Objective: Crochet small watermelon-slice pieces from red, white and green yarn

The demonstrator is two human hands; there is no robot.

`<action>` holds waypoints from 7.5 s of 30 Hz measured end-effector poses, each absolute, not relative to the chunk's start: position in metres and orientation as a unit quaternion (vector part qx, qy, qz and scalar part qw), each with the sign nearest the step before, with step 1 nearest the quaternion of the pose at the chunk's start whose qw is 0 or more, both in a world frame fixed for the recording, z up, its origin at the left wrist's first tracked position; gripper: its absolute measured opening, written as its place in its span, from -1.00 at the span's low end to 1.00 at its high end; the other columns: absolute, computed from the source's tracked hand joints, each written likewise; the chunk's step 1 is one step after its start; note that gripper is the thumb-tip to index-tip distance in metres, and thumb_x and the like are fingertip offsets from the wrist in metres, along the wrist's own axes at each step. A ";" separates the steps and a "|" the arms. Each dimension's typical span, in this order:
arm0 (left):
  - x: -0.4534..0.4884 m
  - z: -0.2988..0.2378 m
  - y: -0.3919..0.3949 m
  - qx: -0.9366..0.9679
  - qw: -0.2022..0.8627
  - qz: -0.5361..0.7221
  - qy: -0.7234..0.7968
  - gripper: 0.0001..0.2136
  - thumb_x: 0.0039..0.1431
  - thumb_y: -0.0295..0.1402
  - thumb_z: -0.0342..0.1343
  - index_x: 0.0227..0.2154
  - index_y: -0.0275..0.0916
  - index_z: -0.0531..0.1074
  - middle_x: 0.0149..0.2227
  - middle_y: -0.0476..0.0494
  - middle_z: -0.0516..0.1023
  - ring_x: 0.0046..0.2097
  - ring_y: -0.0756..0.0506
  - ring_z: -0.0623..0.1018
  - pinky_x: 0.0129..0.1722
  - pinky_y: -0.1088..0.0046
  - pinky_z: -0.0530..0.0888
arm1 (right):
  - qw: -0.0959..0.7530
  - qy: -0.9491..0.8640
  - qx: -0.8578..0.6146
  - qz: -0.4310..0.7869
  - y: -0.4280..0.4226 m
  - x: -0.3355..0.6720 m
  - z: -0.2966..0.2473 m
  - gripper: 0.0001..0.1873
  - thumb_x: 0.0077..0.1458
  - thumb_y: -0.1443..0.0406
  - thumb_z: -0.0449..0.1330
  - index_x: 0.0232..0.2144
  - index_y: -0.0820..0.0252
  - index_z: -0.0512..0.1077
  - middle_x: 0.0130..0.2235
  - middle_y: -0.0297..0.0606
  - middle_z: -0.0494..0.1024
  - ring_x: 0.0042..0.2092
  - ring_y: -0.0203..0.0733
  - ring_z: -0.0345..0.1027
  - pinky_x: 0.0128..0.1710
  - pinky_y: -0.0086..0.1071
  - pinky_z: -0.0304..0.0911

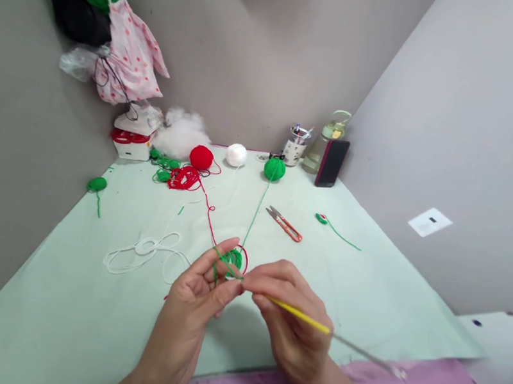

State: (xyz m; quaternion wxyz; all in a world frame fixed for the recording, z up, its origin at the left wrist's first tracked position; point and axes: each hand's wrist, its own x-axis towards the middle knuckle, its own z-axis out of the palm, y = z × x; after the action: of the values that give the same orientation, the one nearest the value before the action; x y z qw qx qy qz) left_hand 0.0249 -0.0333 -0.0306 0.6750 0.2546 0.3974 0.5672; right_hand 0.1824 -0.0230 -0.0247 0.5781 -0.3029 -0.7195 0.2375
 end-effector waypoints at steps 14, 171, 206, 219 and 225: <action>0.024 -0.027 -0.033 0.272 0.649 0.576 0.417 -0.51 0.00 -0.29 0.59 0.04 -0.06 0.70 -0.31 -0.02 0.67 -0.34 0.04 0.50 -0.45 0.63 0.37 | 0.609 -0.629 -0.304 0.376 -0.016 0.181 -0.027 -0.83 0.38 0.22 0.30 -0.18 0.08 0.72 -0.26 -0.16 0.73 -0.28 -0.13 0.57 -0.27 -0.25 0.54; 0.017 -0.030 -0.039 0.213 0.722 0.547 0.367 -0.47 0.09 -0.25 0.54 0.15 -0.07 0.64 -0.38 0.07 0.50 -0.49 0.15 0.30 -0.40 0.70 0.38 | 0.488 -0.825 -0.284 -0.016 -0.025 0.184 -0.032 -0.70 0.40 0.49 0.16 0.03 0.17 0.60 -0.12 -0.06 0.69 -0.07 -0.07 0.61 -0.13 -0.28 0.56; 0.020 -0.021 -0.038 0.277 0.674 0.554 0.402 -0.66 0.10 -0.29 0.50 -0.04 -0.17 0.72 -0.56 0.08 0.49 -0.44 -0.01 0.49 -0.27 0.43 0.49 | 0.583 -0.566 -0.302 0.499 -0.010 0.185 -0.033 -0.86 0.36 0.21 0.34 -0.17 -0.01 0.74 -0.24 -0.24 0.65 -0.28 -0.24 0.53 -0.26 -0.37 0.50; 0.018 -0.030 -0.033 0.263 0.706 0.544 0.370 -0.76 0.12 -0.29 0.50 -0.16 -0.23 0.73 -0.60 0.13 0.31 -0.52 0.08 0.30 -0.43 0.55 0.38 | 0.600 -0.625 -0.327 0.378 -0.013 0.180 -0.023 -0.84 0.37 0.29 0.31 -0.19 0.07 0.73 -0.28 -0.22 0.66 -0.29 -0.21 0.54 -0.26 -0.36 0.52; 0.016 -0.028 -0.030 0.217 0.736 0.543 0.342 -0.85 0.11 -0.33 0.49 -0.33 -0.25 0.67 -0.60 0.15 0.29 -0.55 0.10 0.19 -0.47 0.57 0.37 | 0.622 -0.596 -0.308 0.403 -0.013 0.188 -0.026 -0.81 0.42 0.28 0.25 -0.17 0.04 0.70 -0.28 -0.27 0.64 -0.31 -0.23 0.54 -0.27 -0.35 0.50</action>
State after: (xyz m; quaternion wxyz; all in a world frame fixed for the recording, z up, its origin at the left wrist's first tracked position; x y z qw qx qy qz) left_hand 0.0163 -0.0303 -0.0277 0.7360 0.2174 0.3416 0.5425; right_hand 0.1878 -0.0126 -0.0262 0.6217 -0.3081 -0.5965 0.4034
